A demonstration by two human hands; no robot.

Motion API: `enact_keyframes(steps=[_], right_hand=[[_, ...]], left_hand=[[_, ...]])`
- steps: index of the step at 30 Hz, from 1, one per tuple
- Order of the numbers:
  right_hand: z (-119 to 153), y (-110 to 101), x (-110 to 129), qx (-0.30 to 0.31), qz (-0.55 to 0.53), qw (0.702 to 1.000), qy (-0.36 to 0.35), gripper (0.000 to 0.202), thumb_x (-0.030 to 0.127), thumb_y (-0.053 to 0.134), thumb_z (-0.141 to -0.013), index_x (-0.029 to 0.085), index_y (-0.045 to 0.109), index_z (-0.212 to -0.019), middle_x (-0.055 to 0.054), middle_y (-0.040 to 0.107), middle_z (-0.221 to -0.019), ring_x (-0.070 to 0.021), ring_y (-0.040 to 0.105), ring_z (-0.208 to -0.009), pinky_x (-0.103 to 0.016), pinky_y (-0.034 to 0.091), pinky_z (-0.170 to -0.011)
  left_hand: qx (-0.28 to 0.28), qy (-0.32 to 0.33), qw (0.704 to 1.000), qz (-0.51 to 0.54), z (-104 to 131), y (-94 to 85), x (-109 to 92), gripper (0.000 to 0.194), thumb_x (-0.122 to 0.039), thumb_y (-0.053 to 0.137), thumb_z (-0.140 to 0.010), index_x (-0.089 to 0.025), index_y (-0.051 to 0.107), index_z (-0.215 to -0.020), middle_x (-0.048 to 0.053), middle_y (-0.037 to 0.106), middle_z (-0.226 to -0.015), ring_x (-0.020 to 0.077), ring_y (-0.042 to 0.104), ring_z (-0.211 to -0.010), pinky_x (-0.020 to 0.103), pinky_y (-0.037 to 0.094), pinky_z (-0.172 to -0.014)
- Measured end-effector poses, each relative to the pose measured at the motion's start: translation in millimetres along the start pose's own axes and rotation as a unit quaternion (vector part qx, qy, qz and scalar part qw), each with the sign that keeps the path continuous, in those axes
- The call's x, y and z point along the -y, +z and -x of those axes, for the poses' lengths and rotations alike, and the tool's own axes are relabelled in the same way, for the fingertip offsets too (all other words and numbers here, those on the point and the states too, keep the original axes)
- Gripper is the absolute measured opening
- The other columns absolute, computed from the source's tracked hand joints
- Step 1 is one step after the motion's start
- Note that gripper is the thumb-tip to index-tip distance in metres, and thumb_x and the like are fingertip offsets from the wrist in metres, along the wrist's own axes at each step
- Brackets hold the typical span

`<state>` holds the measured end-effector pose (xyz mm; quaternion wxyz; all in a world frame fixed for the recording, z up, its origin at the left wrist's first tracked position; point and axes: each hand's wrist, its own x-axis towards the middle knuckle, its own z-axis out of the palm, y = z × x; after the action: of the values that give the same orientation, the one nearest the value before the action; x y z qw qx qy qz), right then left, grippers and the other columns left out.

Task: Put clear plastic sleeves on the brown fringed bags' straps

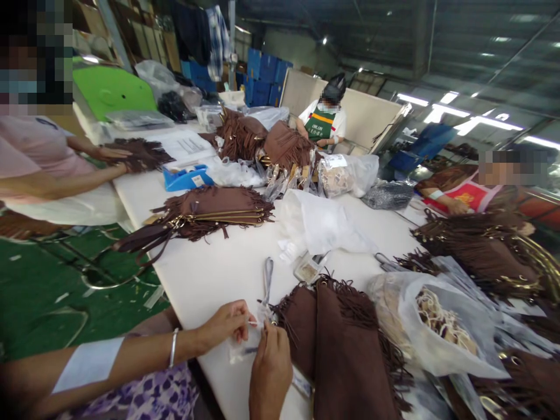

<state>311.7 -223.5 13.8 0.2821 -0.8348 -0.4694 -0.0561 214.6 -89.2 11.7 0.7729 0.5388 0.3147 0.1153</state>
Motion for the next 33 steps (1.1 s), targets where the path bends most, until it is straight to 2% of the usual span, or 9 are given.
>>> enact_keyframes(steps=[3,6,11,14,17,23,27,30,33], right_hand=[[-11,6,-3,0.041,0.065,0.995,-0.060,0.036,0.030,0.028,-0.103,0.022,0.062,-0.110,-0.006,0.064,-0.092,-0.0198,0.062,-0.080,-0.028,0.043,-0.065],[-17,4,-8,0.076,0.075,0.992,-0.070,0.036,0.029,0.028,-0.102,0.024,0.064,-0.101,-0.004,0.062,-0.085,-0.0188,0.061,-0.071,-0.028,0.040,-0.058],[-20,-4,-12,0.108,-0.065,0.992,0.013,0.026,0.033,0.039,-0.099,0.023,0.063,-0.094,-0.002,0.066,-0.088,-0.0176,0.064,-0.078,-0.027,0.044,-0.070],[-20,-6,-12,0.117,-0.124,0.983,0.065,0.024,0.034,0.043,-0.096,0.023,0.064,-0.093,-0.003,0.069,-0.090,-0.0181,0.065,-0.082,-0.027,0.046,-0.075],[-20,-7,-11,0.112,-0.132,0.981,0.093,0.025,0.034,0.043,-0.092,0.023,0.066,-0.091,-0.003,0.070,-0.089,-0.0197,0.066,-0.081,-0.029,0.046,-0.073],[-22,-12,-7,0.117,-0.115,0.975,0.147,0.030,0.045,0.044,-0.089,0.026,0.067,-0.090,-0.002,0.072,-0.087,-0.0215,0.068,-0.077,-0.030,0.044,-0.066],[-18,-11,-8,0.113,-0.127,0.974,0.150,0.030,0.046,0.047,-0.089,0.024,0.067,-0.088,-0.004,0.072,-0.085,-0.0218,0.067,-0.075,-0.030,0.045,-0.066],[-16,-9,-10,0.112,-0.155,0.970,0.147,0.027,0.043,0.049,-0.089,0.023,0.067,-0.088,-0.004,0.072,-0.086,-0.0204,0.067,-0.076,-0.028,0.046,-0.069],[-15,-9,-13,0.118,-0.185,0.965,0.140,0.026,0.041,0.049,-0.090,0.022,0.067,-0.092,-0.005,0.072,-0.089,-0.0203,0.067,-0.080,-0.028,0.048,-0.072]], left_hand=[[0.032,0.022,0.999,-0.010,-1,-4.0,-2,0.015,-0.027,0.052,-0.075,-0.015,0.055,-0.084,0.001,0.063,-0.060,0.0131,0.056,-0.050,0.023,0.042,-0.050],[0.067,0.057,0.996,-0.028,-2,-5.5,-7,0.014,-0.026,0.052,-0.078,-0.015,0.056,-0.086,0.000,0.062,-0.060,0.0133,0.057,-0.054,0.022,0.041,-0.052],[0.027,0.066,0.997,0.038,-7,-4.0,-4,0.027,-0.040,0.059,-0.083,-0.014,0.055,-0.091,0.001,0.061,-0.068,0.0124,0.058,-0.056,0.023,0.045,-0.055],[0.041,0.024,0.995,0.091,-9,2.2,2,0.049,-0.050,0.074,-0.071,-0.014,0.054,-0.097,0.002,0.063,-0.076,0.0121,0.058,-0.053,0.023,0.045,-0.051],[0.066,0.018,0.992,0.101,-6,9.9,3,0.054,-0.044,0.084,-0.061,-0.013,0.057,-0.096,0.004,0.064,-0.082,0.0106,0.057,-0.053,0.022,0.043,-0.050],[0.088,0.018,0.994,0.058,3,16.9,-6,0.056,-0.035,0.087,-0.060,-0.012,0.061,-0.103,0.000,0.061,-0.062,0.0099,0.052,-0.052,0.020,0.040,-0.052],[0.050,0.012,0.997,0.052,0,18.0,-6,0.038,-0.035,0.076,-0.068,-0.011,0.066,-0.095,0.005,0.068,-0.075,0.0124,0.057,-0.057,0.024,0.046,-0.056],[0.007,0.020,1.000,0.007,-6,17.6,-4,0.023,-0.028,0.064,-0.071,-0.010,0.068,-0.086,0.006,0.068,-0.071,0.0133,0.058,-0.053,0.024,0.045,-0.054],[0.016,0.042,0.998,-0.040,-9,14.7,-2,0.020,-0.023,0.058,-0.073,-0.012,0.068,-0.087,0.004,0.068,-0.071,0.0141,0.059,-0.054,0.022,0.042,-0.052]])
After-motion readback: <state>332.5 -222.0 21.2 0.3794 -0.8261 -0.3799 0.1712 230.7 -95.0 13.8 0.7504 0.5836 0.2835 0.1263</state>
